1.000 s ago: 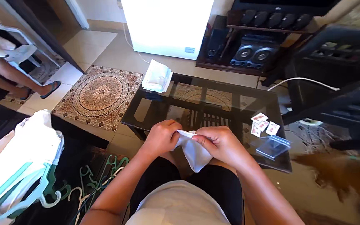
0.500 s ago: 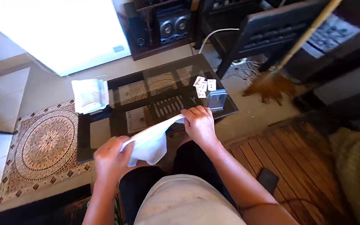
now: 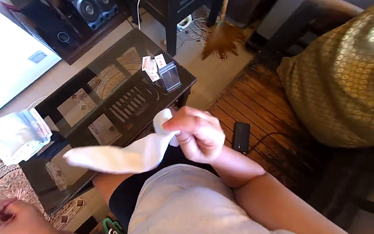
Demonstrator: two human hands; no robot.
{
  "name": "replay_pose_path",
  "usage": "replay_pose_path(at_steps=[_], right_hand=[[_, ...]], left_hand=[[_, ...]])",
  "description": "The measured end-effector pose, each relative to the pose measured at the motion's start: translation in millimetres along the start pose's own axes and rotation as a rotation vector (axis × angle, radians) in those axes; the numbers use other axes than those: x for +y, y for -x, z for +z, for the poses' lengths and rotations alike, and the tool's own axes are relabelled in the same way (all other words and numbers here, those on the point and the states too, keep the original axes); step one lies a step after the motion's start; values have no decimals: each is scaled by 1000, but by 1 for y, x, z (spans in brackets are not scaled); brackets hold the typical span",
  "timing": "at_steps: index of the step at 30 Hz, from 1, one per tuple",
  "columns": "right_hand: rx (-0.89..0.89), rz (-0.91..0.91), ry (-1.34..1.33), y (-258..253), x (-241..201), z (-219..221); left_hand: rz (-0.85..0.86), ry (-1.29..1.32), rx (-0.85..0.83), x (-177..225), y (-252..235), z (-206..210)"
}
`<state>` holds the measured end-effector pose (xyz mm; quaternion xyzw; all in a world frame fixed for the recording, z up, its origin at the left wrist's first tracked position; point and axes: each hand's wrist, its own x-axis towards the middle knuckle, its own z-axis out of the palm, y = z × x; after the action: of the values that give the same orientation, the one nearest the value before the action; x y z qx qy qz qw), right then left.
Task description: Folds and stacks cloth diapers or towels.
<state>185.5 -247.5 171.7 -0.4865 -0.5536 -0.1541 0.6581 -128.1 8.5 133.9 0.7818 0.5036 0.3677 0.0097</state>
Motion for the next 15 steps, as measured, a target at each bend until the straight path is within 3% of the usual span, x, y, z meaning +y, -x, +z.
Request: replay_pose_path(at_steps=[2,4,6,8,10,12,15], right_hand=[[-53,21,92,-8,-2,-5],[-237,132,248,-11,-10,7],[-457,274,355,-7,-22,34],[-623,350,327,1,-37,59],[-732,281,302,8,-49,71],[-789,168,250,10,-51,68],[-720,58,112,6,-48,47]], left_hand=[[19,297,-30,-8,1,1],[243,696,-278,-5,7,6],[417,770,-671,30,19,14],[491,795,-811,75,46,30],[510,949,-777,94,73,55],[683,1075,-679,97,76,87],[677,897,-488,96,72,98]])
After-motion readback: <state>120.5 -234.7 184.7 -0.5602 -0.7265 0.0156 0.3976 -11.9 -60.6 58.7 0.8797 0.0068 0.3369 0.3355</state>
